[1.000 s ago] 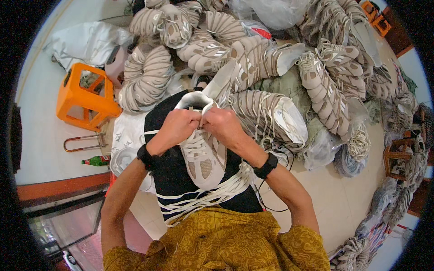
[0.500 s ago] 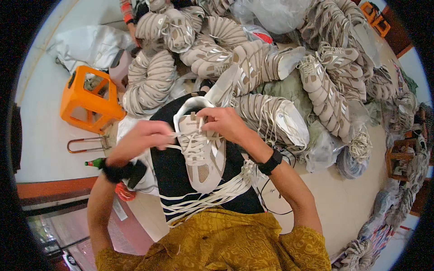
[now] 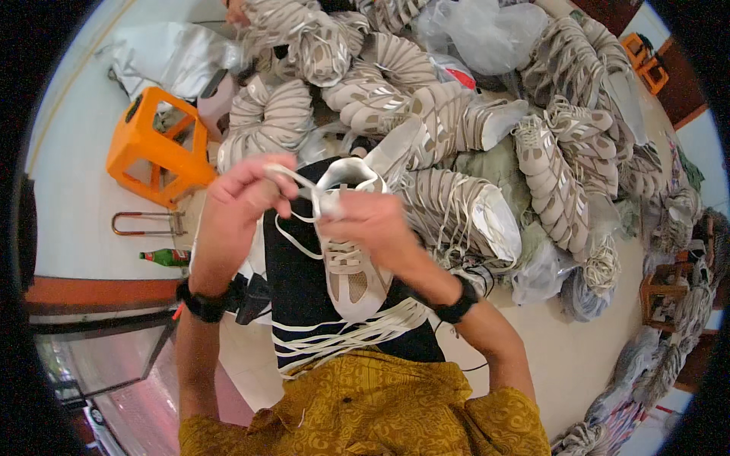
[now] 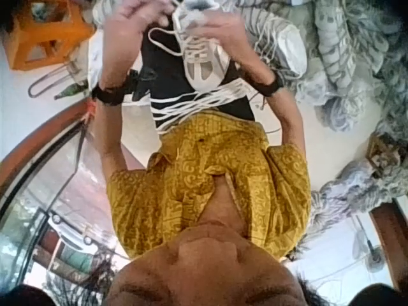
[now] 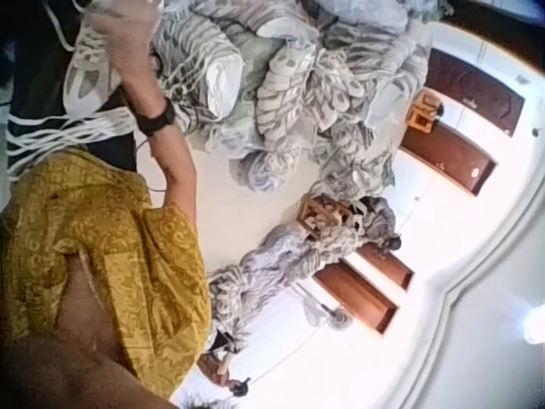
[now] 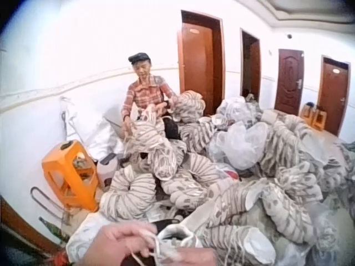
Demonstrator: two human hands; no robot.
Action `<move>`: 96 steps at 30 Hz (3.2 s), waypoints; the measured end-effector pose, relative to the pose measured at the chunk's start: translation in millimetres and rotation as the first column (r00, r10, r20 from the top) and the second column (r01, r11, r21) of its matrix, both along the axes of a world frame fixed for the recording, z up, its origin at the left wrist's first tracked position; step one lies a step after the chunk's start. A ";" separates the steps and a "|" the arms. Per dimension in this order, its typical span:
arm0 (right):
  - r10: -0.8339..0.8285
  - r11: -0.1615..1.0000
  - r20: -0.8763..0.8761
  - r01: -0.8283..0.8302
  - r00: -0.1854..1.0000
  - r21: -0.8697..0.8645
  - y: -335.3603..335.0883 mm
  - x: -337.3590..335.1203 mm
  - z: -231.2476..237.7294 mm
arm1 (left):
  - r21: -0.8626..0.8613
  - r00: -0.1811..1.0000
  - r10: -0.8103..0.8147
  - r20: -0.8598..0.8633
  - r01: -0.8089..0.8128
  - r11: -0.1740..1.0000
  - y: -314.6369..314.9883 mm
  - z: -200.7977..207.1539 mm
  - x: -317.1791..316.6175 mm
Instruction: The person is lacing a pair of athletic shoes.
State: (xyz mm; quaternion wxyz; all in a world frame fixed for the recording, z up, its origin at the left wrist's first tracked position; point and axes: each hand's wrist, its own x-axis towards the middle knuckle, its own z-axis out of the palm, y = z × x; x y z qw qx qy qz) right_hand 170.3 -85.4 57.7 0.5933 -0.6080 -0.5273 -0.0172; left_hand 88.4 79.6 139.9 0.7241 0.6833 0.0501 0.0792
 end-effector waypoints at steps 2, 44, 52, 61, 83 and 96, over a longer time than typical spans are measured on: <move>-0.125 0.991 -0.662 0.067 0.739 -0.113 -31.6 16.3 -2.0 | -0.336 0.999 0.005 0.047 0.011 0.942 26.1 -15.2 -4.0; 0.075 0.839 0.495 0.214 0.866 -0.501 32.9 31.4 -34.9 | 0.522 0.970 0.225 -0.096 -0.143 0.841 26.7 -127.0 -0.1; 0.028 0.913 0.413 0.145 0.910 -0.381 26.4 25.4 -46.5 | 0.664 0.968 0.248 0.034 -0.207 0.719 20.1 -137.4 -2.7; 0.023 0.907 0.369 0.135 0.929 -0.399 24.4 24.1 -48.2 | 0.937 0.987 0.125 0.096 -0.133 0.324 13.8 -134.4 -5.6; -0.048 0.937 0.369 0.170 0.928 -0.305 16.3 24.1 -58.2 | 0.865 0.994 0.111 0.008 -0.062 0.498 7.9 -130.9 15.3; -0.073 0.985 -0.580 -0.032 0.812 -0.169 -12.1 29.6 -32.7 | 0.975 0.977 -0.085 0.197 -0.186 0.119 -4.2 -125.4 6.5</move>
